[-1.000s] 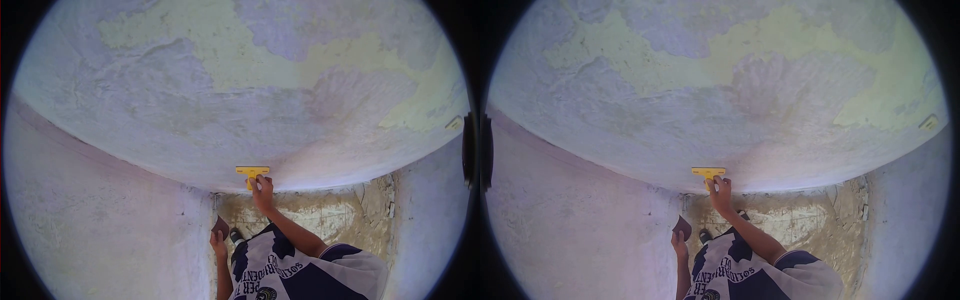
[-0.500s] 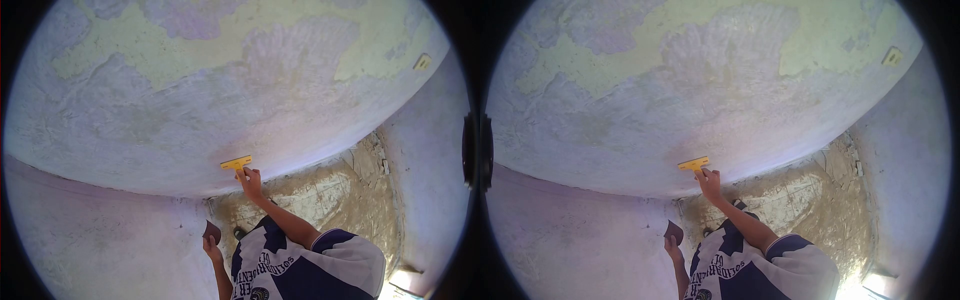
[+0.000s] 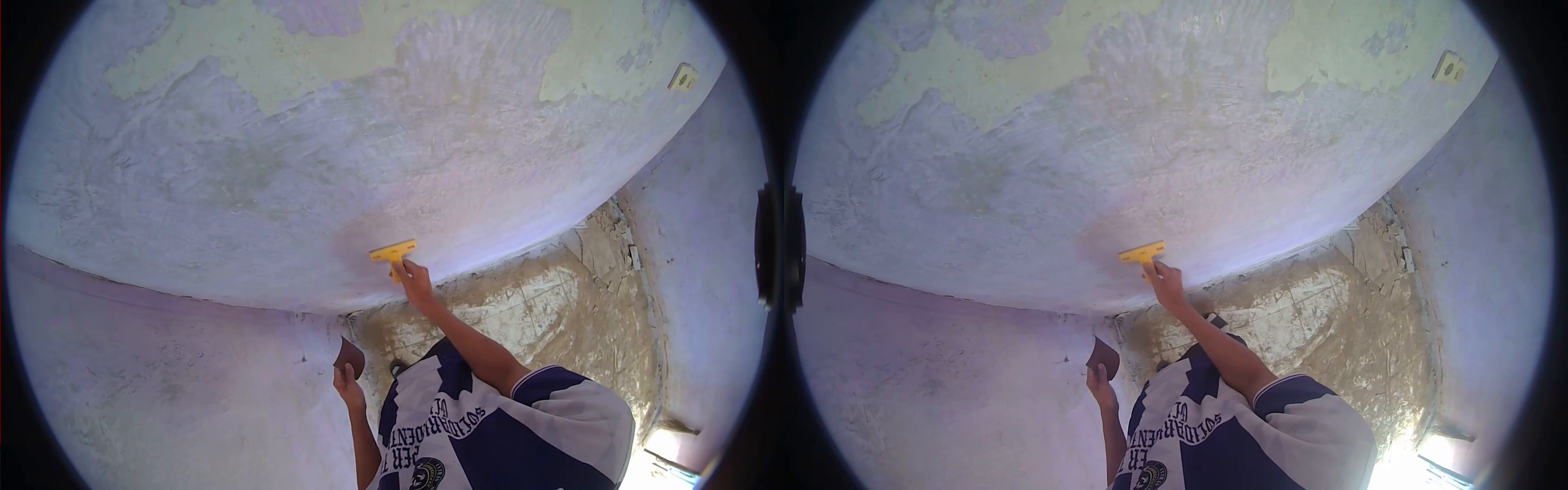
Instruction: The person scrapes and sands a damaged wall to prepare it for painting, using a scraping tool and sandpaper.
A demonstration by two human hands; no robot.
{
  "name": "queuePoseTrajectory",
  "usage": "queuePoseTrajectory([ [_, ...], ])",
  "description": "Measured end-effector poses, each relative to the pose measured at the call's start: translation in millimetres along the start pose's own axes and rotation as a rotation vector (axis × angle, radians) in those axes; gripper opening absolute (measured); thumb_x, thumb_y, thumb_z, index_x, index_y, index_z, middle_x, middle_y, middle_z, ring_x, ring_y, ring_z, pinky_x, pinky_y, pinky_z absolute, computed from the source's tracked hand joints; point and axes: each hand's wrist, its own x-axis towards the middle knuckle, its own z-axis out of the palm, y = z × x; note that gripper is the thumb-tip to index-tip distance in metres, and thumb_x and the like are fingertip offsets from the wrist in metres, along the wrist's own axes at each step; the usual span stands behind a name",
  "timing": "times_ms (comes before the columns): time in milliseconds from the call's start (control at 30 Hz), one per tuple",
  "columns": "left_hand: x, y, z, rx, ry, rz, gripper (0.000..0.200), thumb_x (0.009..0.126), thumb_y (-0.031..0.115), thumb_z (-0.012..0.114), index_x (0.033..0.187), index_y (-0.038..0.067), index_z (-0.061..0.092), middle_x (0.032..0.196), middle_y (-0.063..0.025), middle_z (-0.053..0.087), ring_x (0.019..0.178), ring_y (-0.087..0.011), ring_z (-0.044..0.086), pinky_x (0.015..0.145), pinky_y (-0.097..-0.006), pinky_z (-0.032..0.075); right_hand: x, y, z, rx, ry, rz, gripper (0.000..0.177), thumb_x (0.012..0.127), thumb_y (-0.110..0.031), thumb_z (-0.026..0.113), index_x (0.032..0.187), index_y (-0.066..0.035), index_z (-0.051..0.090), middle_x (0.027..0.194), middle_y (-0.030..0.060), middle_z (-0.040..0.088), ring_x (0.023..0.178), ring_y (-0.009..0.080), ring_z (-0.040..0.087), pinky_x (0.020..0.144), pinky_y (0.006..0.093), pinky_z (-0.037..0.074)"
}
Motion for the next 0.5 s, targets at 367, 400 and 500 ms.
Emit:
queuePoseTrajectory([
  [367,-4,-17,13,-0.052,0.065,-0.013,0.029,0.100,0.015,0.055,0.123,-0.003,0.060,0.116,-0.0085,0.065,0.105,-0.0150,0.059,0.096,-0.0289,0.043,15,-55,14,-0.183,-0.107,-0.266,0.030,0.099,-0.026,0.056,0.088,0.001,0.062,0.074,0.0125,0.070,0.068,0.0215,0.070,0.063,0.0324,0.051],
  [400,-2,-16,16,-0.067,0.082,-0.011,0.029,0.100,0.015,0.055,0.123,-0.003,0.059,0.116,-0.0084,0.065,0.105,-0.0148,0.059,0.096,-0.0287,0.043,14,-40,13,-0.203,-0.142,-0.224,0.030,0.100,-0.026,0.056,0.089,0.002,0.061,0.074,0.0129,0.070,0.069,0.0216,0.070,0.063,0.0323,0.051],
  [500,-6,-11,27,-0.140,0.126,-0.012,0.029,0.100,0.015,0.055,0.123,-0.003,0.059,0.117,-0.0081,0.065,0.105,-0.0143,0.059,0.096,-0.0283,0.043,6,-16,9,-0.246,-0.233,-0.110,0.031,0.101,-0.026,0.054,0.092,0.003,0.060,0.075,0.0138,0.070,0.071,0.0219,0.071,0.063,0.0323,0.052],
])
